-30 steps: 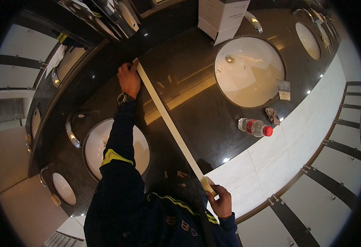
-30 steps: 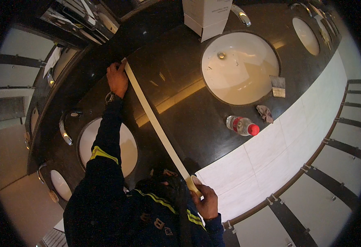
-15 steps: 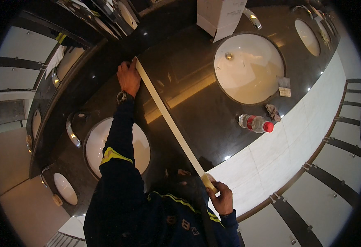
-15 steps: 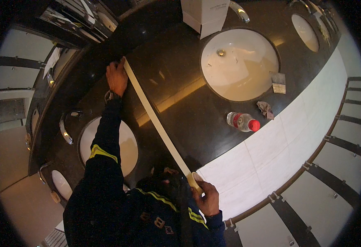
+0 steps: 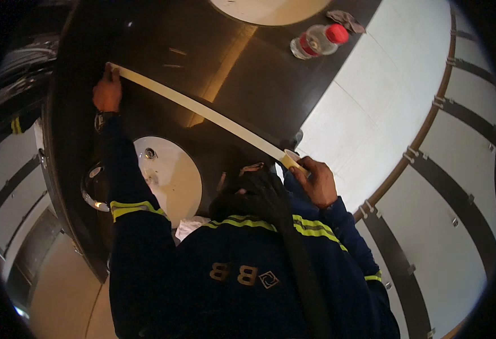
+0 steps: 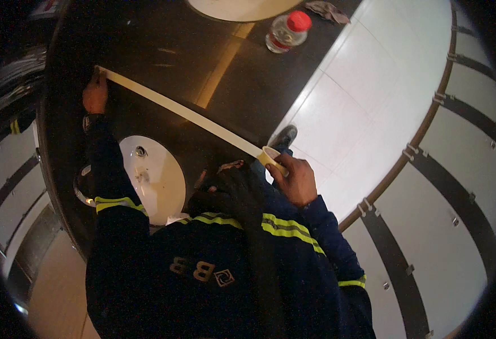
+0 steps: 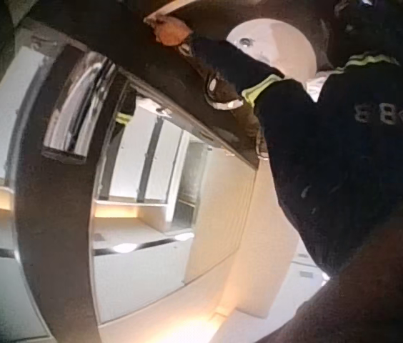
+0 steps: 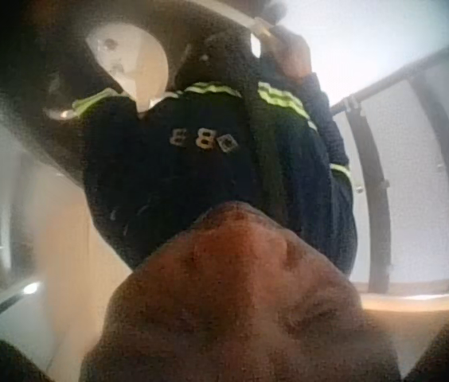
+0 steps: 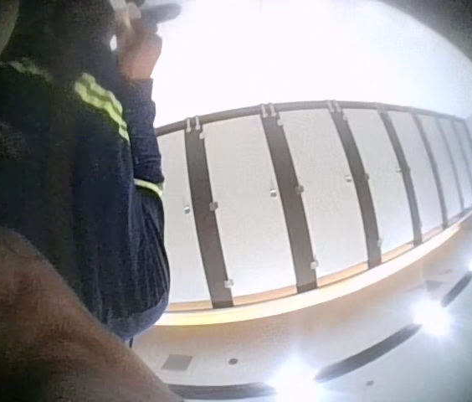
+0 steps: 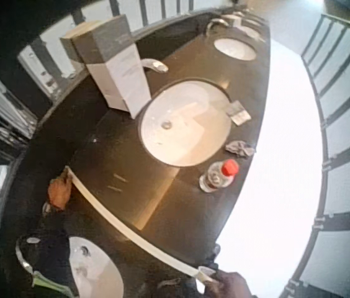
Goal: The person applies strips of masking tape to a bathroom countertop, then uses a putty knife to scrape residue from a small container.
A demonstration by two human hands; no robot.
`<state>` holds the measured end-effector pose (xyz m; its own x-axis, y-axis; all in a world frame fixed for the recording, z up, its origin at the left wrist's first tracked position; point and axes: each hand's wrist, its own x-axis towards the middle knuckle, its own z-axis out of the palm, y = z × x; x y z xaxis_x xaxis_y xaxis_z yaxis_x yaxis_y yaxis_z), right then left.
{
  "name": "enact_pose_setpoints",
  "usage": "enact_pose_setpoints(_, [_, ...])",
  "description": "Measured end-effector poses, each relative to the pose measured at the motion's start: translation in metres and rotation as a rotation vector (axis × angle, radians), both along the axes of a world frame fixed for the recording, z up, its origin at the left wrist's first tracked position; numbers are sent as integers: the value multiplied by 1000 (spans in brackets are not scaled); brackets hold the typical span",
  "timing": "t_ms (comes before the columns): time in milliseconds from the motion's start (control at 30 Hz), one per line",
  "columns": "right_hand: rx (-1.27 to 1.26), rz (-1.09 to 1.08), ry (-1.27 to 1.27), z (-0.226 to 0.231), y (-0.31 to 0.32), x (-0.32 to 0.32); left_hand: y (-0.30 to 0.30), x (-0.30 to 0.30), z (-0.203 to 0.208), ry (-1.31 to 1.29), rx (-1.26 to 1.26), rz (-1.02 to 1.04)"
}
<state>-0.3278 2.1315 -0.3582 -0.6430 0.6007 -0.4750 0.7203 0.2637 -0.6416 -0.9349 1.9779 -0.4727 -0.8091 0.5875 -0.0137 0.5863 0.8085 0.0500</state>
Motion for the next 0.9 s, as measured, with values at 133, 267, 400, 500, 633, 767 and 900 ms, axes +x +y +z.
enact_pose_setpoints(133, [-21,-74,-17,-11,-3,4,13,7,12,-25,-23,-11])
enact_pose_setpoints(267, [13,-119,-51,-20,-4,5,16,12,3,-45,-30,31])
enact_pose_setpoints(400, [33,-89,-113,-30,-8,-1,-5,8,0,-104,-44,78])
enact_pose_setpoints(500, [72,-82,-96,-46,-14,10,8,16,15,-126,-93,145])
enact_pose_setpoints(633, [-26,-90,-113,-39,-15,14,20,35,24,-34,116,89])
enact_pose_setpoints(767, [-53,-15,-157,-31,-9,7,11,37,26,-52,114,140])
enact_pose_setpoints(900, [-66,24,-196,-22,5,4,19,47,32,-81,108,171])
